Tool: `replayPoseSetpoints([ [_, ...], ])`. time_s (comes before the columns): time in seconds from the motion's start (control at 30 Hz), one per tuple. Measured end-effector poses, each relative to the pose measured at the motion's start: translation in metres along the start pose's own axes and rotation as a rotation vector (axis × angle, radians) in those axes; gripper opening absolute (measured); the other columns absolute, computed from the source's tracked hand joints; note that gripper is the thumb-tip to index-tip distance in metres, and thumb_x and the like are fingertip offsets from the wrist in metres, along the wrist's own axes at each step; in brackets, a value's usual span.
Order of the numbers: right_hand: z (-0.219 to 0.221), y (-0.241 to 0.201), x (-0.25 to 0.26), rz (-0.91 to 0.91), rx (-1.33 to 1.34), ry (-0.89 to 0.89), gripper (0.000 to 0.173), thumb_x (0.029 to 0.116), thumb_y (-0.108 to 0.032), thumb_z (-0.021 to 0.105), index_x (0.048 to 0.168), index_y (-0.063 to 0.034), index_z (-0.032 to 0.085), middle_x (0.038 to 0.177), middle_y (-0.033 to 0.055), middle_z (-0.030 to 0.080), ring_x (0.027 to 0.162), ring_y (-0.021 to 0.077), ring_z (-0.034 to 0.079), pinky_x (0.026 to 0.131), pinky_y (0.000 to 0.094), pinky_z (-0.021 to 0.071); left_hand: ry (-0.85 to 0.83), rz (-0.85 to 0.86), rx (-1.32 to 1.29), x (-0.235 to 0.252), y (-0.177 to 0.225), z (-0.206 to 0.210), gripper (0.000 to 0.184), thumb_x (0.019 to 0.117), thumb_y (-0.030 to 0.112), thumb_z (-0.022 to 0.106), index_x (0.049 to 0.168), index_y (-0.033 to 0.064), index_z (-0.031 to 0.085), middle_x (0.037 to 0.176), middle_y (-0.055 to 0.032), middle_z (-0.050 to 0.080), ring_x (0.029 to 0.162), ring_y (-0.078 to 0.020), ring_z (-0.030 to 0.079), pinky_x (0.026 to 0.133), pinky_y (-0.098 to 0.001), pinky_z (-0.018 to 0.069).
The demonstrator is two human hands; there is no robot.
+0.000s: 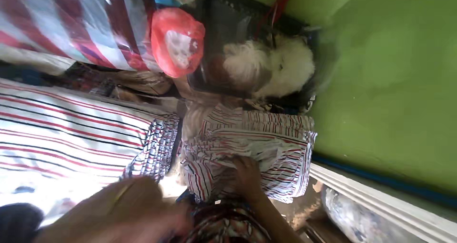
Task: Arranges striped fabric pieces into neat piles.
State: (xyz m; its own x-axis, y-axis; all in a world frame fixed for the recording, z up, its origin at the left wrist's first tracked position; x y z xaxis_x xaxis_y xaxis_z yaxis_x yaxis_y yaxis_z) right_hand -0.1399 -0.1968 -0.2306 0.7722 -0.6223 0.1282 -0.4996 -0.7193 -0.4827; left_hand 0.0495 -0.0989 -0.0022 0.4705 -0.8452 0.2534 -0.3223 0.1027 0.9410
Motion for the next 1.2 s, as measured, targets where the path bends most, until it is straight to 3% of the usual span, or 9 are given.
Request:
replayPoseSetpoints([
  [0.07, -0.011, 0.001, 0.004, 0.013, 0.03, 0.002, 0.025, 0.0819, 0.001, 0.064, 0.104, -0.0019, 0.077, 0.103, 0.0216, 0.073, 0.094, 0.0421, 0.071, 0.082, 0.0551, 0.0572, -0.088, -0.188, 0.355, -0.009, -0.088, 0.026, 0.027, 0.1044, 0.03, 0.056, 0.113, 0.0096, 0.071, 0.097, -0.0013, 0.071, 0.084, -0.0027, 0.066, 0.076, -0.0204, 0.0558],
  [0.13, -0.013, 0.006, 0.009, 0.052, 0.008, -0.034, 0.027, 0.0853, -0.005, 0.062, 0.108, 0.0002, 0.076, 0.104, 0.0233, 0.072, 0.096, 0.0439, 0.07, 0.084, 0.057, 0.0556, -0.333, -0.426, 0.548, -0.038, -0.171, 0.054, 0.04, 0.0932, 0.025, 0.071, 0.126, 0.0029, 0.068, 0.121, -0.0252, 0.066, 0.107, -0.0408, 0.066, 0.088, -0.0563, 0.0551],
  [0.2, -0.009, 0.01, 0.016, 0.108, -0.035, -0.076, 0.028, 0.0926, -0.015, 0.064, 0.114, 0.0003, 0.073, 0.106, 0.021, 0.073, 0.098, 0.0416, 0.071, 0.086, 0.057, 0.0554, -0.457, -0.561, 0.573, -0.066, -0.223, 0.07, 0.049, 0.0886, 0.021, 0.079, 0.132, 0.0015, 0.065, 0.132, -0.0349, 0.057, 0.124, -0.0564, 0.054, 0.099, -0.0694, 0.0446],
  [0.5, -0.005, 0.013, 0.022, 0.139, -0.091, -0.043, 0.037, 0.088, -0.013, 0.071, 0.121, 0.0049, 0.07, 0.097, 0.0193, 0.075, 0.089, 0.0399, 0.072, 0.083, 0.058, 0.0549, -0.258, -0.247, 0.641, -0.075, -0.216, 0.069, 0.022, 0.0812, 0.014, 0.074, 0.098, -0.0006, 0.073, 0.104, -0.0239, 0.071, 0.098, -0.0468, 0.069, 0.085, -0.066, 0.0513],
  [0.63, -0.013, 0.012, 0.019, 0.152, -0.072, -0.064, 0.025, 0.0826, -0.003, 0.07, 0.106, 0.0041, 0.074, 0.097, 0.0205, 0.075, 0.092, 0.041, 0.073, 0.086, 0.0615, 0.0532, -0.167, -0.346, 0.734, -0.074, -0.208, 0.056, 0.019, 0.0865, 0.007, 0.071, 0.102, -0.005, 0.071, 0.095, -0.0247, 0.072, 0.088, -0.0454, 0.071, 0.079, -0.0637, 0.0542],
  [0.73, -0.021, 0.009, 0.013, 0.125, -0.092, -0.006, 0.024, 0.0794, -0.002, 0.069, 0.101, 0.0034, 0.076, 0.094, 0.0208, 0.075, 0.089, 0.0406, 0.073, 0.083, 0.0595, 0.054, -0.165, -0.319, 0.715, -0.07, -0.2, 0.064, 0.039, 0.0847, 0.018, 0.076, 0.116, -0.0048, 0.069, 0.114, -0.0312, 0.067, 0.105, -0.0539, 0.064, 0.087, -0.0673, 0.0507],
  [0.93, -0.034, 0.006, 0.003, 0.085, -0.015, 0.08, 0.016, 0.0748, 0.005, 0.068, 0.088, 0.0011, 0.075, 0.107, 0.0255, 0.071, 0.096, 0.0443, 0.069, 0.084, 0.0536, 0.0561, -0.299, -0.075, 0.621, -0.057, -0.183, 0.121, 0.038, 0.0967, 0.034, 0.058, 0.118, 0.0064, 0.073, 0.113, -0.0184, 0.073, 0.103, -0.0433, 0.069, 0.085, -0.0626, 0.0524],
  [1.1, -0.041, 0.01, 0.003, 0.042, 0.06, 0.076, 0.018, 0.0773, 0.005, 0.06, 0.088, 0.0018, 0.074, 0.111, 0.0198, 0.075, 0.093, 0.0383, 0.072, 0.084, 0.0485, 0.0565, -0.418, -0.157, 0.678, -0.07, -0.2, 0.109, 0.025, 0.0956, 0.024, 0.063, 0.103, 0.0046, 0.076, 0.098, -0.0172, 0.075, 0.091, -0.0431, 0.072, 0.075, -0.0626, 0.0554],
  [1.2, -0.034, 0.017, 0.004, 0.039, 0.187, 0.017, 0.025, 0.0769, 0.008, 0.059, 0.097, 0.0091, 0.073, 0.108, 0.0231, 0.074, 0.096, 0.039, 0.073, 0.085, 0.0484, 0.0593, -0.379, -0.145, 0.686, -0.08, -0.204, 0.086, 0.024, 0.0948, 0.022, 0.063, 0.1, 0.002, 0.075, 0.104, -0.0208, 0.073, 0.097, -0.0459, 0.07, 0.078, -0.0627, 0.0552],
])
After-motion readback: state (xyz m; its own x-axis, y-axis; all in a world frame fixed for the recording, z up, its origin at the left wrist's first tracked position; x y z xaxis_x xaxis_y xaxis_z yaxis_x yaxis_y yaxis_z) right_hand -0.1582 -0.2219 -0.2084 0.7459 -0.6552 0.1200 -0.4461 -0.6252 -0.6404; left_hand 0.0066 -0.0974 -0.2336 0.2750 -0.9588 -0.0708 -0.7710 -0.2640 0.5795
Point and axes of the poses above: each hand's wrist, its own x-axis towards the middle knuckle, its own z-axis out of the palm, y = z × x, the point moved 10 cm from there along x, towards the middle knuckle
